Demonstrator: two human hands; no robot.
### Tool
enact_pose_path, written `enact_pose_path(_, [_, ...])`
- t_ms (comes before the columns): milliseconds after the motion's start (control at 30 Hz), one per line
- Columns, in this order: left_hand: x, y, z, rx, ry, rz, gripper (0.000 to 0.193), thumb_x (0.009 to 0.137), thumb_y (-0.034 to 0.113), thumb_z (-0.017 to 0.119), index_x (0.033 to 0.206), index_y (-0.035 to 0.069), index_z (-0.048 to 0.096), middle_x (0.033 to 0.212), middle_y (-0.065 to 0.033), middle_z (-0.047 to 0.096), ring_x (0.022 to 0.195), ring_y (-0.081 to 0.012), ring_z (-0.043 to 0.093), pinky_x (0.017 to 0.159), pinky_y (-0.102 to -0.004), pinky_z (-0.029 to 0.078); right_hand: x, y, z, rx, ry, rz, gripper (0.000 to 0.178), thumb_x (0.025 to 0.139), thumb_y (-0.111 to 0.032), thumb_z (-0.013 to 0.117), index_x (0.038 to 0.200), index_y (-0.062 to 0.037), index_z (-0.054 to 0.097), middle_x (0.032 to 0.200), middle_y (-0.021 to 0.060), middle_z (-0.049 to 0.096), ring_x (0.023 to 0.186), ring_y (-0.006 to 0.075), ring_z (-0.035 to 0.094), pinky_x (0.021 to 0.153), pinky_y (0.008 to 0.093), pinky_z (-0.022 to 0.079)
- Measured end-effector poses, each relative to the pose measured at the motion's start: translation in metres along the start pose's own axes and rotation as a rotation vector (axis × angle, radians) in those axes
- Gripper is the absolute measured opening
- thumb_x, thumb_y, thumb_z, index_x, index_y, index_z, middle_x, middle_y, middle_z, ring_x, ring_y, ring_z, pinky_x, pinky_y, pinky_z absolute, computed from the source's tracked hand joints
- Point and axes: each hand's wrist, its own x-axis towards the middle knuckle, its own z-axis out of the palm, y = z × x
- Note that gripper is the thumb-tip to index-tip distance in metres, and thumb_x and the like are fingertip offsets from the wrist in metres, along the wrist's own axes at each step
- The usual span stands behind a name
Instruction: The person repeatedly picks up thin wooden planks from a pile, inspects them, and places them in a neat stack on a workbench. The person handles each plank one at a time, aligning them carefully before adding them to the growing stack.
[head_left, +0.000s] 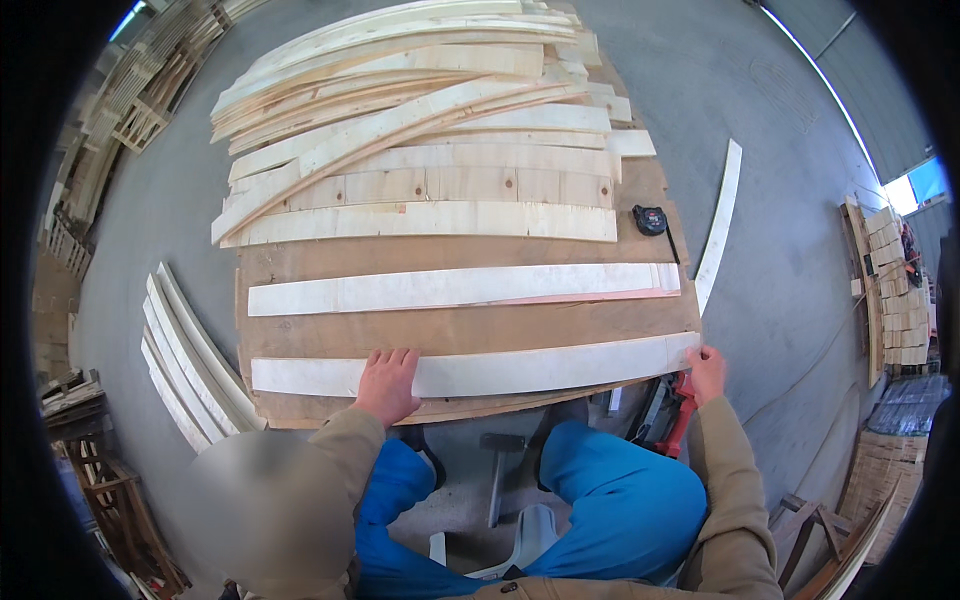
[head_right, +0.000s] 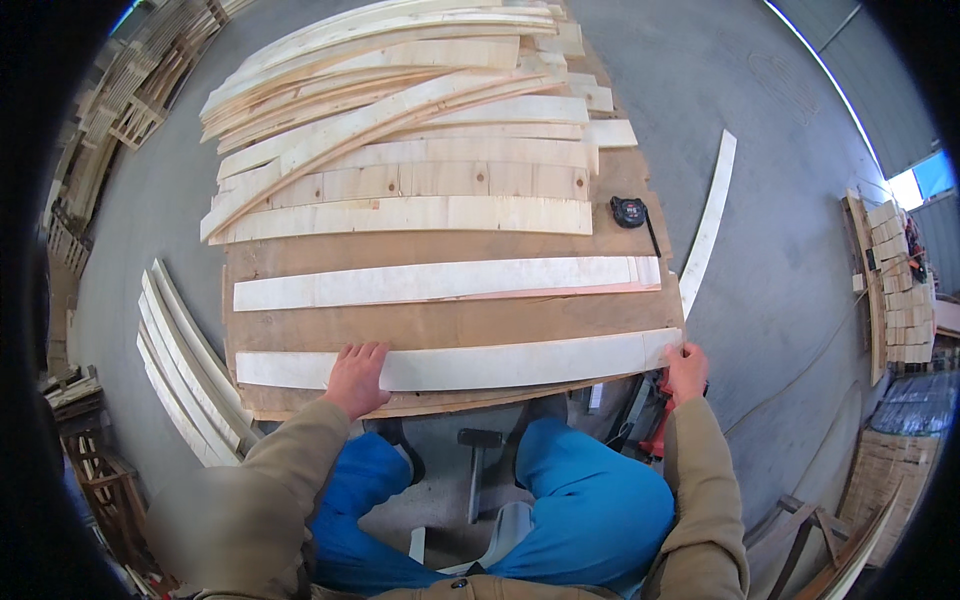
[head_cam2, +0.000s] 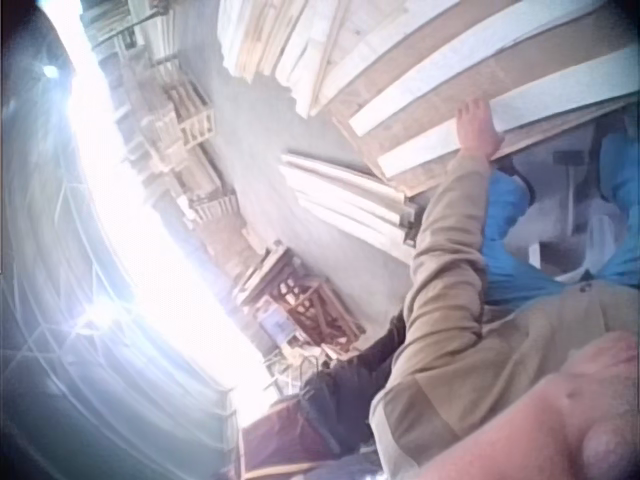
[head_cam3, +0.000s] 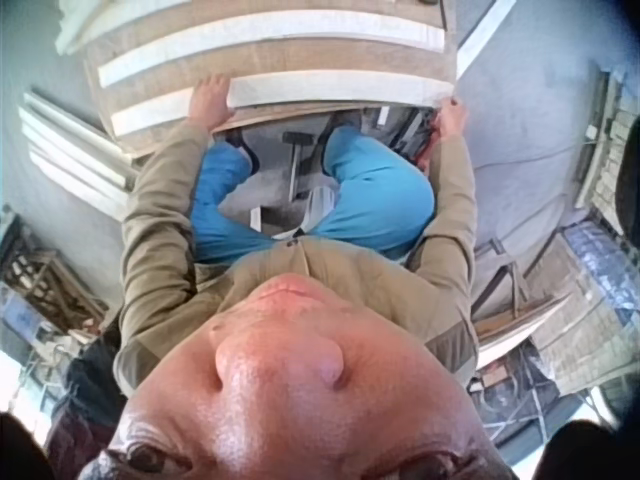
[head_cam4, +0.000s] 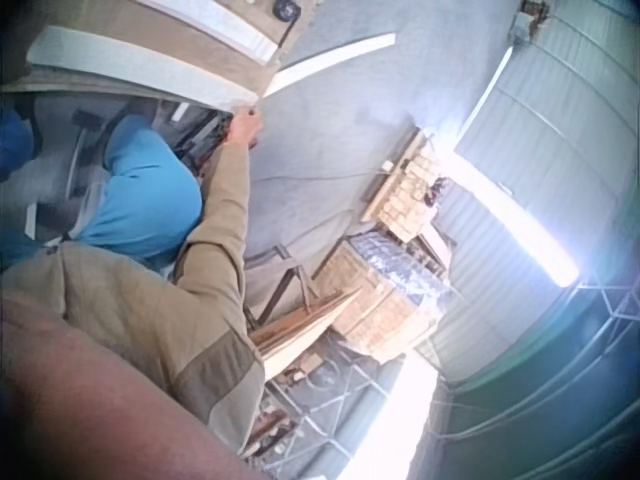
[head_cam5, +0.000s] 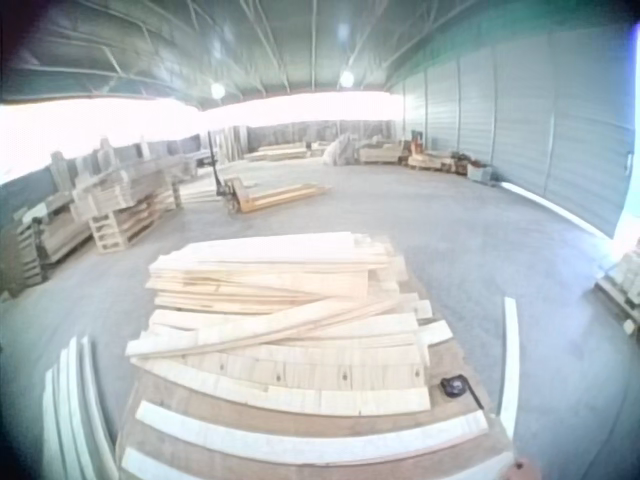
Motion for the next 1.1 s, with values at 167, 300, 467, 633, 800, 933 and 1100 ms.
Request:
enact_pose_path(167, [-0.010, 0.013, -0.017, -0.033, 0.066, 0.016, 0.097, 0.066, 0.033, 0.095, 0.149, 0.007, 0.052, 0.147, -0.0139, 0.058, 0.140, -0.0332, 0.053, 0.120, -0.0549, 0.037, -0.001, 0.002, -0.021, -0.280, 0.120, -0.114, 0.057, 0.086, -0.028, 0.086, 0.128, 0.0058, 0.069, 0.117, 0.0219, 0.074, 0.105, 0.0318, 0.071, 0.091, 0.0428, 0.056])
enact_pose_path(300, [-0.010, 0.025, -0.044, -0.091, 0.129, 0.080, 0.094, 0.067, 0.036, 0.095, 0.147, 0.007, 0.054, 0.148, -0.0143, 0.057, 0.140, -0.0340, 0.052, 0.120, -0.0543, 0.037, 0.008, -0.016, -0.042, -0.207, 0.080, -0.126, 0.055, 0.086, -0.028, 0.085, 0.126, 0.0058, 0.068, 0.115, 0.0199, 0.074, 0.103, 0.0309, 0.072, 0.090, 0.0421, 0.056])
enact_pose_path(467, [0.000, 0.021, -0.073, -0.221, 0.278, 0.059, 0.077, 0.075, 0.031, 0.092, 0.140, 0.004, 0.060, 0.143, -0.0170, 0.061, 0.138, -0.0366, 0.053, 0.117, -0.0507, 0.040, 0.010, -0.086, -0.048, -0.125, 0.003, -0.230, 0.047, 0.087, -0.021, 0.083, 0.122, 0.0059, 0.069, 0.105, 0.0163, 0.075, 0.096, 0.0255, 0.072, 0.086, 0.0388, 0.056])
enact_pose_path(633, [0.034, -0.025, -0.066, -0.291, 0.401, -0.049, 0.069, 0.080, 0.028, 0.088, 0.138, 0.003, 0.062, 0.144, -0.0183, 0.060, 0.138, -0.0363, 0.053, 0.117, -0.0494, 0.041, 0.034, -0.175, -0.005, -0.065, -0.059, -0.415, 0.043, 0.086, -0.020, 0.082, 0.119, 0.0053, 0.068, 0.097, 0.0147, 0.075, 0.090, 0.0205, 0.070, 0.082, 0.0374, 0.056])
enact_pose_path(800, [0.093, -0.066, -0.031, -0.178, 0.495, -0.181, 0.069, 0.084, 0.029, 0.086, 0.142, 0.004, 0.058, 0.148, -0.0178, 0.057, 0.138, -0.0374, 0.052, 0.117, -0.0495, 0.040, 0.071, -0.250, 0.070, -0.173, -0.154, -0.579, 0.047, 0.088, -0.028, 0.081, 0.123, 0.0008, 0.068, 0.103, 0.0158, 0.077, 0.096, 0.0269, 0.074, 0.086, 0.0398, 0.057])
enact_pose_path(933, [0.140, -0.090, -0.005, -0.207, 0.601, -0.163, 0.067, 0.089, 0.026, 0.083, 0.146, 0.005, 0.055, 0.153, -0.0174, 0.054, 0.142, -0.0378, 0.048, 0.120, -0.0504, 0.037, 0.092, -0.294, 0.135, -0.189, -0.236, -0.595, 0.056, 0.089, -0.030, 0.081, 0.134, 0.0002, 0.066, 0.119, 0.0187, 0.076, 0.108, 0.0289, 0.074, 0.094, 0.0393, 0.057])
enact_pose_path(1100, [0.173, -0.106, 0.009, -0.217, 0.620, -0.159, 0.065, 0.093, 0.022, 0.079, 0.150, 0.005, 0.053, 0.156, -0.0185, 0.050, 0.148, -0.0385, 0.043, 0.122, -0.0513, 0.033, 0.097, -0.328, 0.170, -0.114, -0.287, -0.589, 0.051, 0.091, -0.025, 0.079, 0.134, 0.0007, 0.065, 0.119, 0.0181, 0.075, 0.104, 0.0254, 0.073, 0.090, 0.0376, 0.058])
